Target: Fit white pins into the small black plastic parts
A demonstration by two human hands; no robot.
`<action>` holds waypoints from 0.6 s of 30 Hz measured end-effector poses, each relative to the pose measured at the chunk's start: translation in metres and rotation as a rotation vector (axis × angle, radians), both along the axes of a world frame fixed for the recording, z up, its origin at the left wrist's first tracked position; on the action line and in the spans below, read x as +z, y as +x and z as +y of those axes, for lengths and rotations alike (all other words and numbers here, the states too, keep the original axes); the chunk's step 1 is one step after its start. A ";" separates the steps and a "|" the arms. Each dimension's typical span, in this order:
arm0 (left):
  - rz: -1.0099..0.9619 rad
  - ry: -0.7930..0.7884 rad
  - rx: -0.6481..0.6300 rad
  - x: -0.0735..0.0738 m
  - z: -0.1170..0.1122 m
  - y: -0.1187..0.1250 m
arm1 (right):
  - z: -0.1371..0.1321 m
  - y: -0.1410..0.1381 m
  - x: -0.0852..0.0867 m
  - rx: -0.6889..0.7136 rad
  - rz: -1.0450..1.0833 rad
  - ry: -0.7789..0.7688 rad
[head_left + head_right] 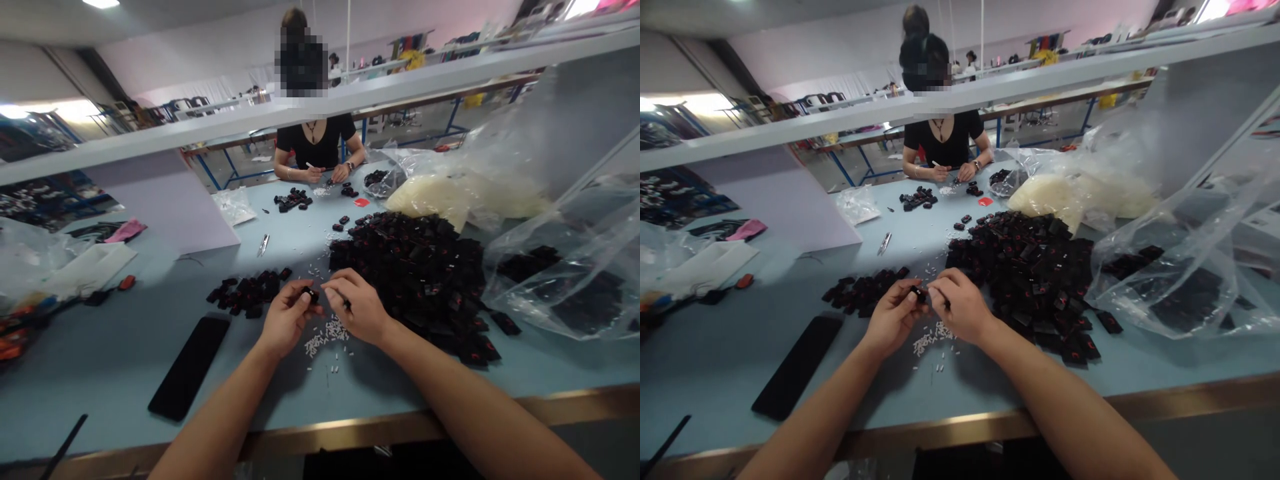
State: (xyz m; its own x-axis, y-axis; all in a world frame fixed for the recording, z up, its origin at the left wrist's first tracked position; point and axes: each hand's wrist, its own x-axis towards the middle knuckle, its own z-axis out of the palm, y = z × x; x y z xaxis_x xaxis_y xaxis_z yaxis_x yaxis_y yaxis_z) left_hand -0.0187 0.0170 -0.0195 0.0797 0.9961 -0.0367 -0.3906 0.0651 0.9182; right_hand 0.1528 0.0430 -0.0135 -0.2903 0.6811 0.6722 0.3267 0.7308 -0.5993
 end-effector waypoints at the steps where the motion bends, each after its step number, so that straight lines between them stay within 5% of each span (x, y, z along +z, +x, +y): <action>1: -0.008 -0.011 0.000 0.001 0.000 0.001 | 0.001 0.001 0.001 -0.002 0.025 -0.021; 11: 0.015 -0.033 -0.026 0.006 -0.002 0.004 | 0.004 0.006 -0.001 -0.044 0.187 -0.136; 18: 0.003 -0.019 -0.086 0.007 -0.007 0.004 | 0.005 0.007 -0.001 -0.074 0.293 -0.367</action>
